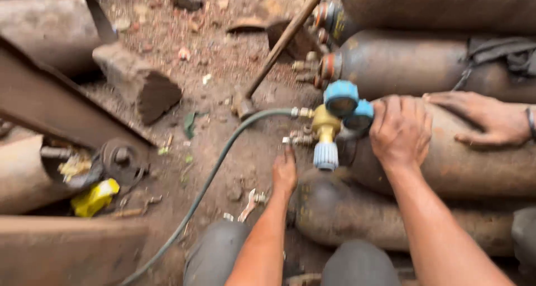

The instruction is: Connect a gas regulator and hose to a cylinder using a wrench.

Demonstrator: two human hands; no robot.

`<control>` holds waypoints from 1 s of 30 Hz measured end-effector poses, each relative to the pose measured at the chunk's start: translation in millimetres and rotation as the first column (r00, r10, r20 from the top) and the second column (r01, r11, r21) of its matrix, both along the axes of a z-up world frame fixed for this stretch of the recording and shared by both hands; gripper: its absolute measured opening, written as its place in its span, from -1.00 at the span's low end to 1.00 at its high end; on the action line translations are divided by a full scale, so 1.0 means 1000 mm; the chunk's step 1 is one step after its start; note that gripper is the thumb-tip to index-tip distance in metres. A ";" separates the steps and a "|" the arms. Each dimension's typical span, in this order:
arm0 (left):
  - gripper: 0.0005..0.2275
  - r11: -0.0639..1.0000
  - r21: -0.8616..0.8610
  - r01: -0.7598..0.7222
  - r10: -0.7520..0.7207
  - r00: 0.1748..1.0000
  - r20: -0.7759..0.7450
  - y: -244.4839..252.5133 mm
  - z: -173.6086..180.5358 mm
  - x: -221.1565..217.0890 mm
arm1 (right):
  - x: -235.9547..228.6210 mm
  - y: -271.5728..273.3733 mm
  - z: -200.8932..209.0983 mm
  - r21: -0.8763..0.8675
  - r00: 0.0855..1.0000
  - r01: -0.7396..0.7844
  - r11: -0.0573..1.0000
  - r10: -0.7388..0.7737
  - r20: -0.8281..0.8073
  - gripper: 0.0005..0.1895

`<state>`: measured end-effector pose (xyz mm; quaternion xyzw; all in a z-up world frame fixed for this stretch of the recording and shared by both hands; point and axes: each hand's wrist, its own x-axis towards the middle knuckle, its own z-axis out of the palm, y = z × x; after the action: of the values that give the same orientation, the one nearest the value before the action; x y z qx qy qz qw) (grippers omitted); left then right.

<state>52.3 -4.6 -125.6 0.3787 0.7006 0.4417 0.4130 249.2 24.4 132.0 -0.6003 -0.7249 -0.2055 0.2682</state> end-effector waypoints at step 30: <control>-0.53 0.819 0.529 0.224 -0.003 0.923 -0.385 -0.027 0.170 -0.012 | 0.040 0.006 -0.042 -0.018 0.988 -0.084 0.996 0.086 0.131 -0.88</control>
<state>40.0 -32.1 44.1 0.6010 0.5791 0.5239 0.1703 288.9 30.5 89.9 -0.5558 -0.7671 -0.2285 0.2247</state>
